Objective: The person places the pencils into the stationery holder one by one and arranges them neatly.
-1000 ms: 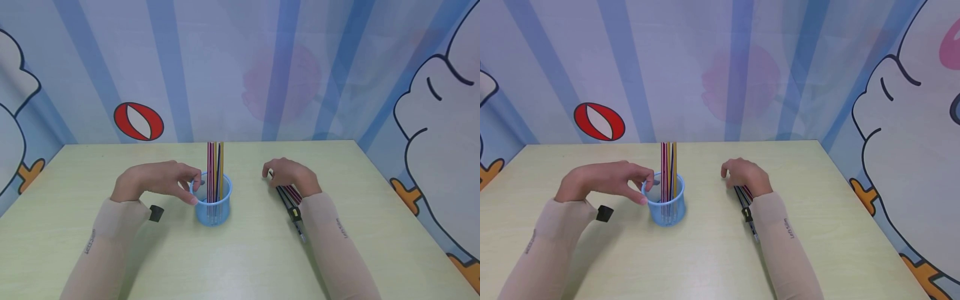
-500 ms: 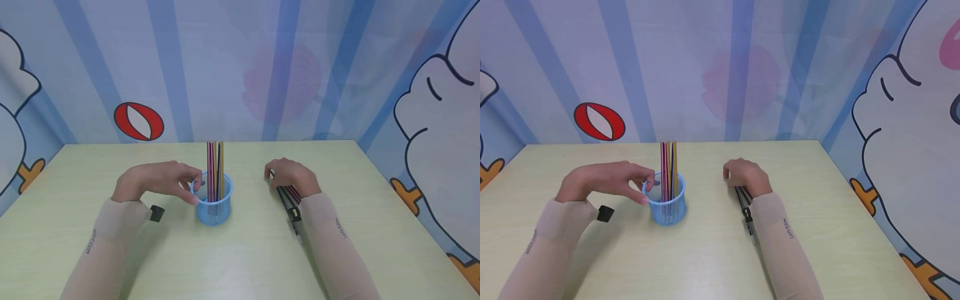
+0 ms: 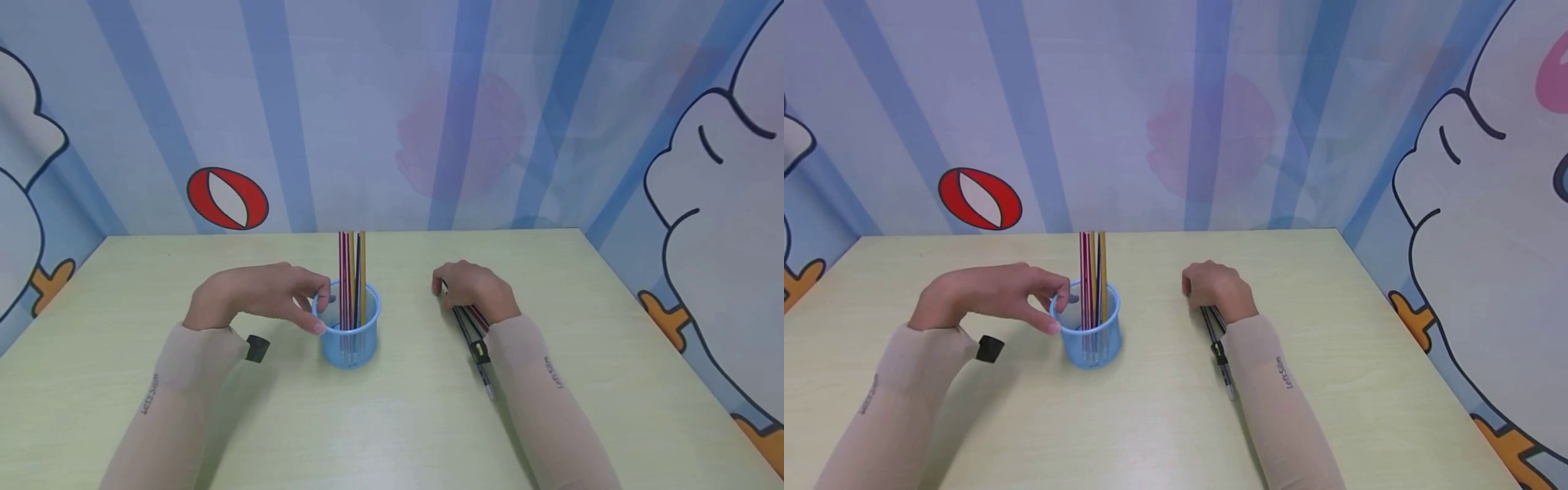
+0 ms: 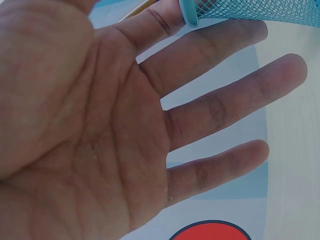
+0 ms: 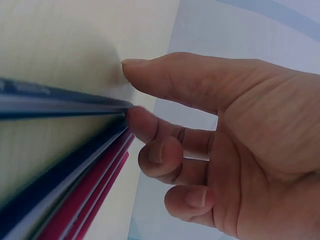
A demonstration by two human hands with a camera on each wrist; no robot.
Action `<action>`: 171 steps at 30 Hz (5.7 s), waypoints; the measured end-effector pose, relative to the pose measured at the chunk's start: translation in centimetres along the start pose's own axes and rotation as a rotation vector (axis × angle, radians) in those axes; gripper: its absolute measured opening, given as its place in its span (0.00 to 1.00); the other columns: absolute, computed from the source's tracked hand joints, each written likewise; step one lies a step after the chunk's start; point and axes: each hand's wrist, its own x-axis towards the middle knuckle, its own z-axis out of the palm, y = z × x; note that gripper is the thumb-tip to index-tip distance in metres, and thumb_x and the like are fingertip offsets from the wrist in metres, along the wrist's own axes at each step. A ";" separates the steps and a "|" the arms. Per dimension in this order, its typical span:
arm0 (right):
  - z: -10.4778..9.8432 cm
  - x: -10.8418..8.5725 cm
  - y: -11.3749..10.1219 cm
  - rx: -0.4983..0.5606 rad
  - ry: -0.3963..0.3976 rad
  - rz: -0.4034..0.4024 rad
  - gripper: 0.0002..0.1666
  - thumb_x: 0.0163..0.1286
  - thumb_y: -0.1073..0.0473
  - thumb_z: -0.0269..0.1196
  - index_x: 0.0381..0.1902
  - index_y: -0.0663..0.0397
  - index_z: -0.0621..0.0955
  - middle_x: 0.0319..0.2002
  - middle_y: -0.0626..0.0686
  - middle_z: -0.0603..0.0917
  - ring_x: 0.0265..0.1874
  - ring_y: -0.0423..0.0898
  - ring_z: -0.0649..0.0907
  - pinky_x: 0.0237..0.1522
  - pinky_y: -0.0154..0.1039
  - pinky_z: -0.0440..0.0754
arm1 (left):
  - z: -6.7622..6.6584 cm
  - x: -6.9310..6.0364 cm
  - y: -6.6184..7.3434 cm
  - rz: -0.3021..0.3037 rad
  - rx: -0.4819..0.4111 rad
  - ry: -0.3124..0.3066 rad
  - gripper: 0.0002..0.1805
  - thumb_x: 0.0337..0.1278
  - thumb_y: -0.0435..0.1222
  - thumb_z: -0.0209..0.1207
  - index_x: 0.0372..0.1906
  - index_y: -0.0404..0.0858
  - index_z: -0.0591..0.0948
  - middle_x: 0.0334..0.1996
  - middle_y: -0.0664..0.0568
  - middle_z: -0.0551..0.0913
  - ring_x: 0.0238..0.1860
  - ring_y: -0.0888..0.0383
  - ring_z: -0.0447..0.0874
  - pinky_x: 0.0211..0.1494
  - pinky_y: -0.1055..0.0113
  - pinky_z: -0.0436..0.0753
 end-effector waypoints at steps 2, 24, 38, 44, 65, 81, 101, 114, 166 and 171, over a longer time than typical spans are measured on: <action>0.1 0.0 0.0 -0.006 0.000 0.002 0.15 0.66 0.63 0.68 0.50 0.48 0.81 0.48 0.54 0.79 0.38 0.50 0.74 0.40 0.46 0.74 | 0.0 0.0 0.0 -0.004 -0.001 0.000 0.16 0.57 0.49 0.70 0.38 0.47 0.75 0.45 0.59 0.83 0.52 0.56 0.82 0.51 0.55 0.78; 0.6 0.4 -0.6 -0.021 0.024 -0.023 0.13 0.68 0.62 0.66 0.50 0.50 0.79 0.40 0.52 0.80 0.30 0.48 0.75 0.37 0.45 0.73 | 0.0 -0.1 0.2 -0.018 -0.010 -0.001 0.16 0.57 0.48 0.70 0.38 0.47 0.75 0.49 0.56 0.83 0.53 0.55 0.81 0.54 0.53 0.77; 0.3 0.7 -0.4 0.108 0.012 -0.096 0.08 0.69 0.62 0.62 0.45 0.49 0.79 0.37 0.52 0.79 0.30 0.47 0.74 0.34 0.43 0.72 | 0.0 0.0 0.1 -0.011 -0.002 -0.002 0.16 0.57 0.48 0.70 0.38 0.47 0.75 0.45 0.59 0.83 0.51 0.56 0.82 0.51 0.55 0.77; 0.0 0.7 -0.3 0.169 0.037 -0.151 0.09 0.69 0.62 0.62 0.46 0.52 0.78 0.38 0.51 0.82 0.31 0.46 0.78 0.34 0.41 0.74 | 0.0 0.1 0.1 -0.010 -0.003 -0.006 0.16 0.57 0.48 0.70 0.38 0.46 0.75 0.45 0.58 0.83 0.51 0.56 0.82 0.51 0.55 0.77; -2.0 -0.7 -0.6 0.298 0.223 -0.319 0.13 0.67 0.62 0.60 0.50 0.51 0.78 0.40 0.53 0.84 0.34 0.47 0.82 0.36 0.42 0.79 | 0.0 0.0 0.1 -0.006 -0.004 -0.006 0.17 0.57 0.48 0.70 0.38 0.46 0.75 0.47 0.58 0.83 0.52 0.56 0.82 0.51 0.55 0.77; -3.1 -1.9 -0.7 0.503 0.320 -0.394 0.11 0.69 0.62 0.60 0.49 0.48 0.76 0.38 0.54 0.81 0.31 0.51 0.78 0.32 0.44 0.76 | 0.0 0.0 0.1 -0.006 0.002 -0.005 0.17 0.57 0.49 0.70 0.39 0.45 0.75 0.46 0.59 0.83 0.52 0.55 0.82 0.51 0.55 0.78; -4.3 -3.7 -1.9 0.602 0.411 -0.465 0.12 0.69 0.62 0.62 0.49 0.51 0.76 0.39 0.54 0.80 0.31 0.52 0.77 0.32 0.42 0.74 | 0.0 0.0 0.2 -0.017 -0.002 -0.006 0.17 0.57 0.49 0.70 0.39 0.46 0.75 0.46 0.58 0.83 0.52 0.55 0.81 0.51 0.54 0.77; -4.9 -4.5 -1.8 0.775 0.544 -0.528 0.14 0.70 0.62 0.63 0.51 0.53 0.75 0.42 0.56 0.79 0.36 0.53 0.82 0.38 0.40 0.79 | 0.0 -0.1 0.1 -0.006 0.004 -0.001 0.16 0.57 0.49 0.70 0.38 0.47 0.75 0.45 0.60 0.84 0.52 0.57 0.82 0.51 0.56 0.77; -4.7 -4.2 -3.0 0.955 0.753 -0.543 0.14 0.70 0.63 0.64 0.50 0.58 0.74 0.38 0.55 0.79 0.22 0.45 0.77 0.26 0.35 0.72 | 0.0 0.1 0.2 -0.035 -0.002 0.000 0.17 0.56 0.49 0.70 0.39 0.47 0.75 0.52 0.53 0.83 0.53 0.54 0.81 0.53 0.53 0.78; -4.1 -3.8 -4.1 0.850 0.717 -0.524 0.15 0.70 0.62 0.65 0.51 0.56 0.75 0.41 0.55 0.81 0.23 0.50 0.76 0.26 0.37 0.73 | 0.0 0.1 0.2 -0.032 0.000 0.001 0.17 0.56 0.49 0.70 0.38 0.47 0.75 0.50 0.54 0.83 0.53 0.54 0.81 0.52 0.53 0.78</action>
